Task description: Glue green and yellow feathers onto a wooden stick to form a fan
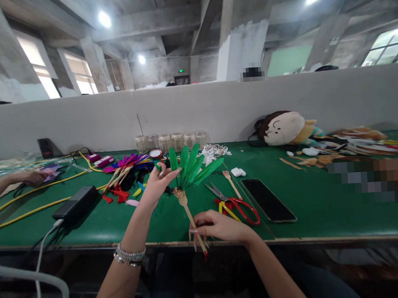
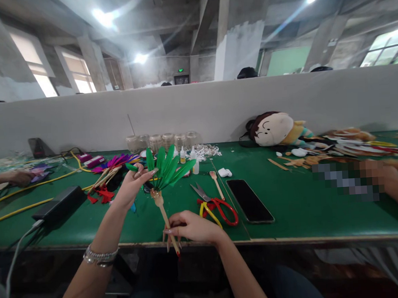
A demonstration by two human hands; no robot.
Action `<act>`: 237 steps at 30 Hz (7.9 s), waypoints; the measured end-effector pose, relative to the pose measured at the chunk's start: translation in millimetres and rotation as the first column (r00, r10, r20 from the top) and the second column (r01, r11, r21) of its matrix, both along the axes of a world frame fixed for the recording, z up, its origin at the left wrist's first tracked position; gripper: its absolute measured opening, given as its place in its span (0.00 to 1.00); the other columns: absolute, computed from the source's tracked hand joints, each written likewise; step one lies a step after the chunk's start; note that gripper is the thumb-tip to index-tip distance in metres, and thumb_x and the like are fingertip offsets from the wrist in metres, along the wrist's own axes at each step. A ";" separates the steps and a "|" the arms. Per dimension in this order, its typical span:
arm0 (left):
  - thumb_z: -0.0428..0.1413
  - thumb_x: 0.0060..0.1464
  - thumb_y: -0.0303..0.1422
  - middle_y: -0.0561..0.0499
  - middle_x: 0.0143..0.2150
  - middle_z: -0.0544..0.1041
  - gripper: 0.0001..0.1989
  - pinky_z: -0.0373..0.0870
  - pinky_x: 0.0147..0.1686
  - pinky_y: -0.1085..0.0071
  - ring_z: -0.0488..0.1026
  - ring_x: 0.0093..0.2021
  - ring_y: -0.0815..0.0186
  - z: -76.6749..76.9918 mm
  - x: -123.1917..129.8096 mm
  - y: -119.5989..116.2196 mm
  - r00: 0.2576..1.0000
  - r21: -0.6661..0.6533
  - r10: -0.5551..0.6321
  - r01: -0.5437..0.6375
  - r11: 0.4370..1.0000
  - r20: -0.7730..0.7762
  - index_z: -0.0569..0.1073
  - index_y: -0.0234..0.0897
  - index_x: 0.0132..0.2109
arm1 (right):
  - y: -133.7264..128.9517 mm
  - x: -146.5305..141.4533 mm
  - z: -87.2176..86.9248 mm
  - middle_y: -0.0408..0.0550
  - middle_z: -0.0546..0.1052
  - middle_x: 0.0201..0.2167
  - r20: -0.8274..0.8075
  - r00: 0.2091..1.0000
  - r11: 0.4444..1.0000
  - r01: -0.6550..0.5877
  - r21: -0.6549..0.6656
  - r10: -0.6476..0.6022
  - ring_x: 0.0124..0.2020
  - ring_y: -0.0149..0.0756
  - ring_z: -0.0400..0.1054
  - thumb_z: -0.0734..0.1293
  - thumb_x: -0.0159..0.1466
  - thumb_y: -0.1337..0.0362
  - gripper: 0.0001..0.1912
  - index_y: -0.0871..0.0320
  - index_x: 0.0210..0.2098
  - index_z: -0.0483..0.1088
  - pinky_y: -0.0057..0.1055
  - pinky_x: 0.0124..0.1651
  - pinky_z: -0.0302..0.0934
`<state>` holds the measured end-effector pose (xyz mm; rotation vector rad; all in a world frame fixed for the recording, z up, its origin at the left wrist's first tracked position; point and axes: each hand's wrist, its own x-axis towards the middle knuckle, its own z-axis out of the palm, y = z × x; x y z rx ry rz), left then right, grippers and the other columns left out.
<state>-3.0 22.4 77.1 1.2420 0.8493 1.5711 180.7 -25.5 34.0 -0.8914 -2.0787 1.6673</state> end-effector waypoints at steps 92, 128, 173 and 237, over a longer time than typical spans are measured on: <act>0.50 0.51 0.42 0.60 0.16 0.55 0.13 0.49 0.17 0.77 0.52 0.17 0.75 1.0 -31.7 -10.1 0.834 0.220 0.209 -0.108 0.969 -0.510 0.67 0.36 0.32 | -5.6 1.0 6.6 0.46 0.74 0.28 -0.025 0.999 0.998 -0.032 -0.045 0.031 0.28 0.30 0.66 0.64 0.56 0.53 0.17 0.62 0.33 0.70 0.28 0.34 0.60; 0.48 0.52 0.44 0.60 0.17 0.55 0.16 0.50 0.17 0.77 0.52 0.18 0.76 -8.2 -37.9 -6.1 0.813 0.152 0.019 0.086 0.985 -0.582 0.59 0.37 0.25 | -5.4 2.1 6.4 0.47 0.74 0.28 0.003 0.999 0.998 -0.045 0.043 0.045 0.29 0.32 0.67 0.63 0.58 0.55 0.16 0.62 0.33 0.72 0.29 0.35 0.60; 0.51 0.51 0.42 0.58 0.18 0.56 0.17 0.49 0.17 0.77 0.52 0.19 0.76 -9.5 -39.5 -15.5 0.828 0.166 -0.008 0.122 0.979 -0.561 0.62 0.34 0.23 | -3.9 2.3 4.2 0.46 0.74 0.26 0.009 0.998 0.997 -0.057 0.044 0.056 0.27 0.30 0.65 0.64 0.57 0.56 0.15 0.63 0.31 0.73 0.25 0.32 0.58; 0.57 0.46 0.39 0.58 0.23 0.64 0.14 0.55 0.17 0.81 0.57 0.20 0.77 -5.2 -20.5 -20.2 0.940 0.100 0.075 -0.044 0.994 -0.332 0.68 0.37 0.37 | -5.6 3.3 8.0 0.47 0.75 0.27 0.055 0.997 0.991 -0.061 0.120 0.055 0.29 0.31 0.66 0.62 0.58 0.58 0.14 0.62 0.32 0.74 0.26 0.34 0.58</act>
